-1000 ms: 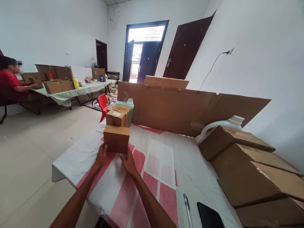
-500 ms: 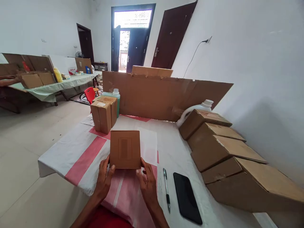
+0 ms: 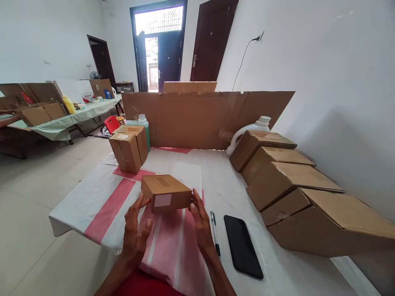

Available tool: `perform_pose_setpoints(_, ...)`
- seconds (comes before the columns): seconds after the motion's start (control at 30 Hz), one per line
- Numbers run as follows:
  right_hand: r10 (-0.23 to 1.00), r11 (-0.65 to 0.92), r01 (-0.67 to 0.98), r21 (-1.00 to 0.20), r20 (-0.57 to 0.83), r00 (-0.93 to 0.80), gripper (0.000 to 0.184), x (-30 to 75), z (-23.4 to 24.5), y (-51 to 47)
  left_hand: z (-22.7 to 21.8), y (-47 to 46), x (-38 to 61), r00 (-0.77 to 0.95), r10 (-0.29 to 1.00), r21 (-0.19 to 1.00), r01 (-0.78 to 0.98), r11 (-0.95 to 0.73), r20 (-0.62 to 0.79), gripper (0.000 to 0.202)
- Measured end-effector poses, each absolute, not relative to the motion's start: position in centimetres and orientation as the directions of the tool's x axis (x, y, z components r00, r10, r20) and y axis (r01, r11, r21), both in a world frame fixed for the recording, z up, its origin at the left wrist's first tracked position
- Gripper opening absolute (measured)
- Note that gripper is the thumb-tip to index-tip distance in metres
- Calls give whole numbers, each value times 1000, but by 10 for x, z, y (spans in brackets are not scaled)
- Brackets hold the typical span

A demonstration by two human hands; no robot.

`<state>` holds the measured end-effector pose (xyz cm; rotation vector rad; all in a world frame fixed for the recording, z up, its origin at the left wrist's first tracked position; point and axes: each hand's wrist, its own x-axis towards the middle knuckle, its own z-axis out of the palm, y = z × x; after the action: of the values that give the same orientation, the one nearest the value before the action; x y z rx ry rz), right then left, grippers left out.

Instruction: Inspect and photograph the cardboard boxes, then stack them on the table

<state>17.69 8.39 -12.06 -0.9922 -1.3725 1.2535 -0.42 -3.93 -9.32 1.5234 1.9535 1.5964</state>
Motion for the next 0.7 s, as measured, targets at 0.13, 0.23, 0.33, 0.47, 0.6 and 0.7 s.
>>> perform_pose_setpoints(0.13, 983, 55, -181, -982, 85, -163, 67, 188, -117, 122, -91, -27, 18, -182, 797, 589, 768, -251, 576, 68)
perform_pose_setpoints(0.23, 981, 38, -197, -980, 75, -180, 67, 198, -113, 137, -90, -17, 26, -66, 801, 491, 819, -297, 596, 74)
perform_pose_setpoints(0.33, 978, 64, -125, -990, 87, -189, 66, 205, -102, 134, -84, -8, 21, -71, 805, 527, 789, -316, 589, 69)
perform_pose_setpoints(0.47, 966, 183, 13, -983, 178, -186, 68, 204, -78, 117, -69, 6, 4, -169, 796, 646, 690, -326, 581, 62)
perform_pose_setpoints(0.6, 927, 310, 70, -948, 285, -245, 67, 199, -62, 114, -60, 20, -16, -289, 776, 715, 642, -277, 561, 58)
perform_pose_setpoints(0.7, 921, 307, 63, -950, 279, -272, 62, 191, -71, 126, -64, 30, -26, -345, 787, 752, 623, -217, 512, 55)
